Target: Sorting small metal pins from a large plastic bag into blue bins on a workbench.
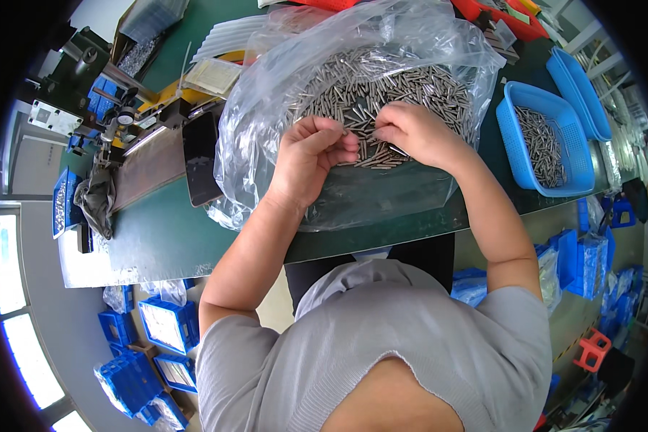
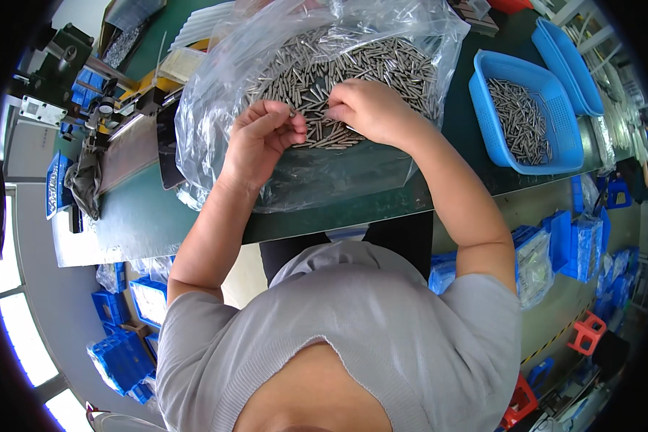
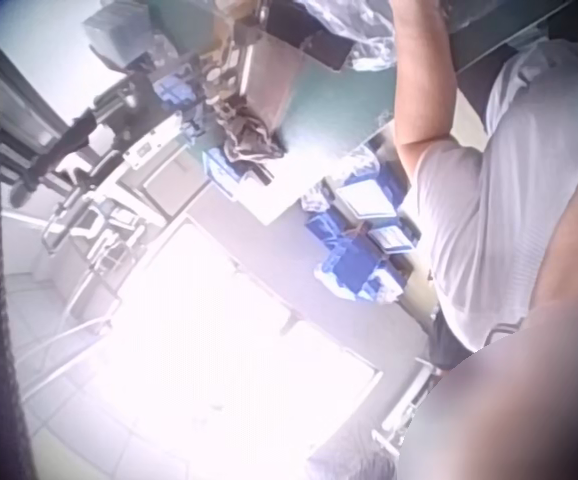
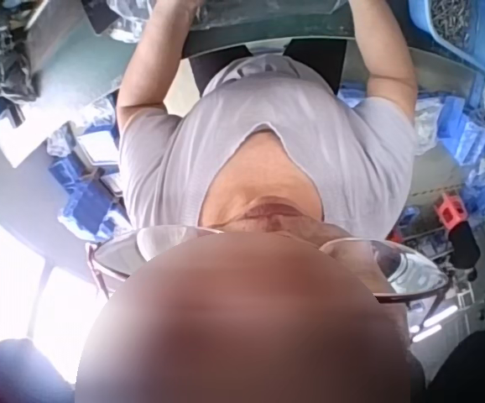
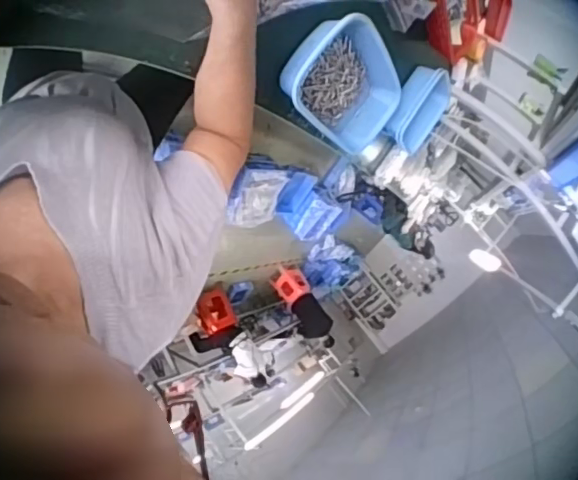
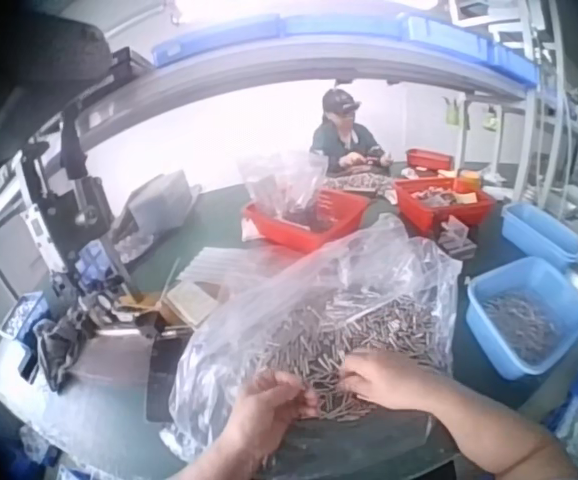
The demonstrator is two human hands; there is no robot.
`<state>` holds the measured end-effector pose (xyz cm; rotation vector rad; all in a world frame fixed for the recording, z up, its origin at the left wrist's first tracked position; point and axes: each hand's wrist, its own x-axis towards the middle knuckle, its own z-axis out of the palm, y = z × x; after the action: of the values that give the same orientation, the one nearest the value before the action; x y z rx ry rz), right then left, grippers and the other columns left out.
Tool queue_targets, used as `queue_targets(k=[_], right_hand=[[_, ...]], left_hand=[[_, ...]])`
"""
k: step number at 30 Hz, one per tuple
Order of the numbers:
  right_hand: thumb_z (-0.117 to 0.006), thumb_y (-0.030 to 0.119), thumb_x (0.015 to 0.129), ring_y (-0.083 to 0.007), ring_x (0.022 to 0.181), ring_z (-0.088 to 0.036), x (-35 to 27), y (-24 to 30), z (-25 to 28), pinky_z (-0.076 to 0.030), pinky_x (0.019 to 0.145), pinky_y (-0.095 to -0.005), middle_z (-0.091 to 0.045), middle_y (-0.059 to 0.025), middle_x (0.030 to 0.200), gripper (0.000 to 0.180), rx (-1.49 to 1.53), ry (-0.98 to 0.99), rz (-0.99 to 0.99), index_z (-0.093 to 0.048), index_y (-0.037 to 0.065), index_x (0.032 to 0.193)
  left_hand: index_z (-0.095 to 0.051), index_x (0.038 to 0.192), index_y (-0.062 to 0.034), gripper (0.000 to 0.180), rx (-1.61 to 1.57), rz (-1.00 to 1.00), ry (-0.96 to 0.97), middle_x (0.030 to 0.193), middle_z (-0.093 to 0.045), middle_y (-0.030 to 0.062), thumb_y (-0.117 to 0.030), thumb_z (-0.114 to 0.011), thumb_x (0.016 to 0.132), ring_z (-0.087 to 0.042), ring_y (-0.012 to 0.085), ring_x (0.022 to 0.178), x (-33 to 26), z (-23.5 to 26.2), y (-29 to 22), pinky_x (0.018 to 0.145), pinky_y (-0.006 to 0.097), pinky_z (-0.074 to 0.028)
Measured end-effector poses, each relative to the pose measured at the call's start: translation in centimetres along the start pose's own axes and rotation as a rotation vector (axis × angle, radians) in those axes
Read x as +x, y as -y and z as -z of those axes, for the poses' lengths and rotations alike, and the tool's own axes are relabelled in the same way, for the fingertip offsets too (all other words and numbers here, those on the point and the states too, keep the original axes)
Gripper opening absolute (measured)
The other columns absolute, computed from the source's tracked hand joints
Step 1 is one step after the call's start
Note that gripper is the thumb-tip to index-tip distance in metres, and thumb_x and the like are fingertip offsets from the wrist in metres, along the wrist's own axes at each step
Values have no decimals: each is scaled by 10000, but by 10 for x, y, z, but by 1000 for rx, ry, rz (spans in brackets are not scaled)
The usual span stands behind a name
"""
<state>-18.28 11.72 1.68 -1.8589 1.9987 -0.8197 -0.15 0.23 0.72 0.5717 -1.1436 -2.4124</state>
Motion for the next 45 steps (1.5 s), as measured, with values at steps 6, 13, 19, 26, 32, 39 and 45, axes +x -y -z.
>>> queue_targets(k=[6, 13, 19, 26, 32, 39, 45], right_hand=[[-601, 154, 870, -64, 700, -479, 1, 13, 6, -415, 644, -224, -550, -1, 736, 143, 510, -13, -105, -575, 13, 862], [-625, 163, 857, -51, 682, -495, 1, 16, -2, -419, 622, -214, -566, 6, 722, 151, 544, -120, -76, -595, 15, 847], [-642, 155, 842, -57, 650, -526, 0, 21, -3, -430, 592, -214, -593, -5, 695, 143, 581, -201, -46, -609, 18, 822], [-638, 130, 833, -68, 617, -540, -1, 26, -6, -434, 566, -223, -607, -11, 674, 123, 544, -150, 1, -608, 17, 796], [-643, 172, 834, -71, 608, -529, 2, 18, -12, -431, 559, -231, -591, -8, 679, 163, 614, -184, -55, -612, 17, 794], [-515, 217, 887, -82, 512, -438, 5, 4, 16, -336, 435, -199, -527, -11, 675, 193, 1531, -245, -502, -587, 44, 841], [-614, 143, 833, -52, 582, -474, 5, -10, -1, -359, 488, -201, -538, 39, 686, 130, 588, -128, -177, -621, 26, 890]], left_hand=[[-534, 913, 14, 79, 29, 68, 100, 838, -627, 151, -58, -524, 885, -631, 220, 759, -1, -4, 3, 697, 322, -543], [-522, 913, 16, 70, 10, 108, 159, 855, -627, 150, -44, -536, 881, -635, 216, 782, -1, -6, 5, 711, 323, -550], [-520, 909, 18, 62, -37, 118, 146, 861, -629, 155, -40, -528, 887, -642, 230, 808, -2, -6, 6, 727, 334, -553], [-525, 910, 20, 64, -63, 117, 135, 862, -634, 160, -39, -528, 887, -645, 235, 810, -2, -5, 6, 732, 336, -553], [-532, 909, 27, 72, -35, 89, 132, 855, -635, 162, -40, -531, 884, -645, 234, 799, 0, -6, 7, 725, 331, -552], [-558, 895, 4, 92, -46, 28, 49, 843, -632, 156, -65, -498, 897, -632, 225, 772, -1, 0, 2, 717, 324, -542], [-558, 892, -9, 99, -72, 16, 12, 842, -628, 153, -77, -486, 903, -627, 222, 759, 1, 2, 0, 706, 319, -539]])
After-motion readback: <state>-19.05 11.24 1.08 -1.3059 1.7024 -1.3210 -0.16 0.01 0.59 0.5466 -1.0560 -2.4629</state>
